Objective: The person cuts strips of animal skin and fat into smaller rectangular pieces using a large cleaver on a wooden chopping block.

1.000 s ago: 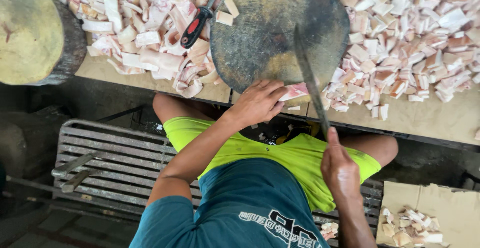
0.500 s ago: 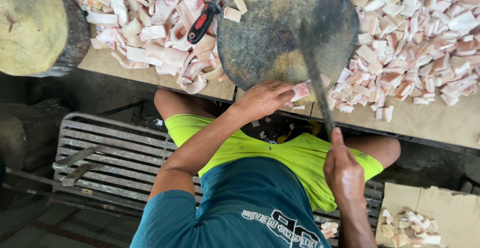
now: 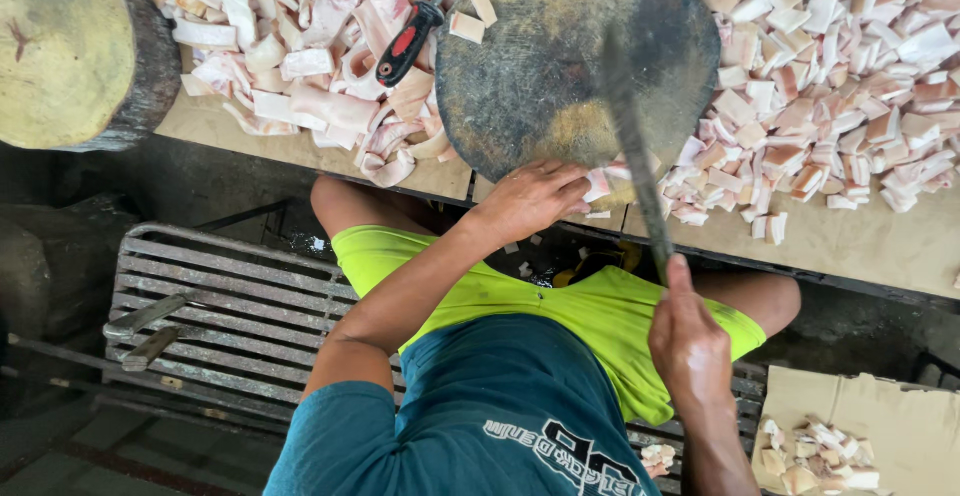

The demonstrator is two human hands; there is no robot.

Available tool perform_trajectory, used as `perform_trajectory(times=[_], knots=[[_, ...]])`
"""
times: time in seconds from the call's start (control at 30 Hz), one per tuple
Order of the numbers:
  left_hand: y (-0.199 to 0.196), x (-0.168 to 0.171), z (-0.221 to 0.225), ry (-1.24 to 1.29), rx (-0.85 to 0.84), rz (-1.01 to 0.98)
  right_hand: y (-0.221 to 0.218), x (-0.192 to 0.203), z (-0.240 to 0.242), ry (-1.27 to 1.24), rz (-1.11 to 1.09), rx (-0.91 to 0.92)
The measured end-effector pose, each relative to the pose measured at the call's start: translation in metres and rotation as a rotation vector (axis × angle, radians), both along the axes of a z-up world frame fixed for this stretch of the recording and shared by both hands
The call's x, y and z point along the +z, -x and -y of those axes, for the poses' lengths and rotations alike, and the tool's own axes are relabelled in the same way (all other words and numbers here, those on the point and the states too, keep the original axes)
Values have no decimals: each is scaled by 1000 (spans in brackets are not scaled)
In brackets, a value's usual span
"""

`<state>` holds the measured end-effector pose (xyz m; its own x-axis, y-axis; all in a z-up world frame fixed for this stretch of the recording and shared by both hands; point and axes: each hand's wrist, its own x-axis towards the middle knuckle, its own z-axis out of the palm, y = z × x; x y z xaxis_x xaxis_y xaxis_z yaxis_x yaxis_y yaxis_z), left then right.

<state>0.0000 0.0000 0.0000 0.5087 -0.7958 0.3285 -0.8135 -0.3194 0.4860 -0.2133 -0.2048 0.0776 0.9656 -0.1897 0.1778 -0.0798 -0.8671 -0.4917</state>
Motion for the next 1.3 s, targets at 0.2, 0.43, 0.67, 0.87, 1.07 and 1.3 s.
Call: perform_trajectory(times=[0.2, 0.43, 0.67, 0.87, 1.07, 1.3], knots=[[-2, 4, -9, 78, 34, -61, 9, 0, 0, -58, 423, 17], [3, 14, -5, -119, 33, 82, -7, 1, -12, -43, -99, 70], [-25, 14, -32, 101, 325, 62, 5, 19, -4, -75, -32, 52], [-125, -5, -116, -77, 827, 265, -6, -3, 16, 82, -97, 111], [-240, -15, -188, -98, 694, 42, -17, -27, 76, 158, -68, -157], [-293, -19, -197, -317, 546, -504, -22, -38, 62, -141, -191, -300]])
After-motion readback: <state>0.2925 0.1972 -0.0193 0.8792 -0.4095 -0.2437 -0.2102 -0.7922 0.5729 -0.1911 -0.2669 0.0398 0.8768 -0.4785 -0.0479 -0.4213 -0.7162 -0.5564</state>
